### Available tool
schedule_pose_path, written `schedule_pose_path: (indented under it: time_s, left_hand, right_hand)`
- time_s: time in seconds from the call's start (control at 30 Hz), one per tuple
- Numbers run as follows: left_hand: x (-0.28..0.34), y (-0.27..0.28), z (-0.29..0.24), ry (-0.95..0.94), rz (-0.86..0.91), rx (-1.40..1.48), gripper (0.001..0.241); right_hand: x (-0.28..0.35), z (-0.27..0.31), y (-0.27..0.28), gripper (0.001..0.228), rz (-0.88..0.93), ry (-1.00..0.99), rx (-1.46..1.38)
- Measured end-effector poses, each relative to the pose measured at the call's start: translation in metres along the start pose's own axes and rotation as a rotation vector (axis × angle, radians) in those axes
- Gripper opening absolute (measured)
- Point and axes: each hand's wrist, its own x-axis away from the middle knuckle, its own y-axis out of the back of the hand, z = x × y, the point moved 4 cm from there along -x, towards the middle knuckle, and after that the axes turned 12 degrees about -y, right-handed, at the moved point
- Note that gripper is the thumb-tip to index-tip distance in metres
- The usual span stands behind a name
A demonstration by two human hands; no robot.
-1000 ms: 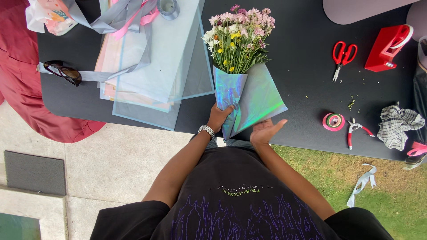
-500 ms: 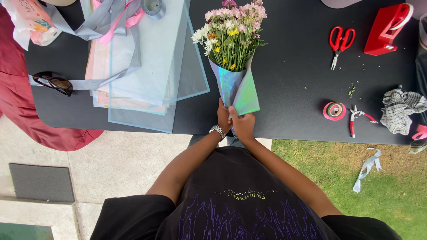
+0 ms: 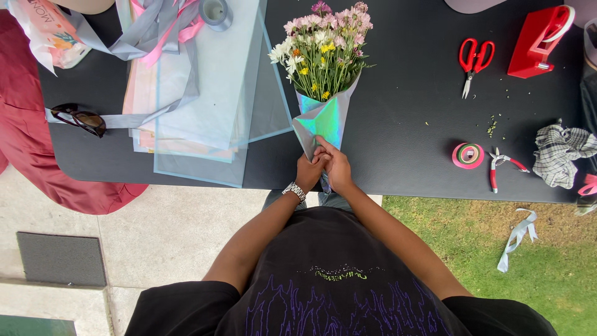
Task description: The person wraps a bouquet of flowers in decorative paper, securing it with tape and a ribbon.
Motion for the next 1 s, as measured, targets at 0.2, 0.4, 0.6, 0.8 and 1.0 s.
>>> schedule_pose_path:
  time_s: [0.2,0.4,0.6,0.8,1.0]
  left_hand:
    - [-0.009,0.005,-0.053,-0.094,-0.009,-0.097,0.050]
    - [-0.042,0.029,-0.070,-0.003,-0.206,0.130,0.043]
    - [-0.095,0.025,0.029,0.156,-0.162,0.232,0.027]
    - [-0.094,0.029,-0.003,0.098,-0.175,0.129,0.031]
    - [-0.091,0.037,-0.011,0.184,-0.208,0.134,0.027]
  right_hand:
    - [0.030,0.037,-0.007,0.034,-0.723,0.145,0.495]
    - [0.036,0.058,-0.007,0.063,-0.602,0.140,0.771]
    - [0.039,0.067,0.001,0.056,-0.876,0.410,1.297]
    - [0.031,0.068,0.002,0.117,-0.587,0.223,1.042]
    - [0.030,0.089,-0.033,0.154,-0.526,0.031,1.335]
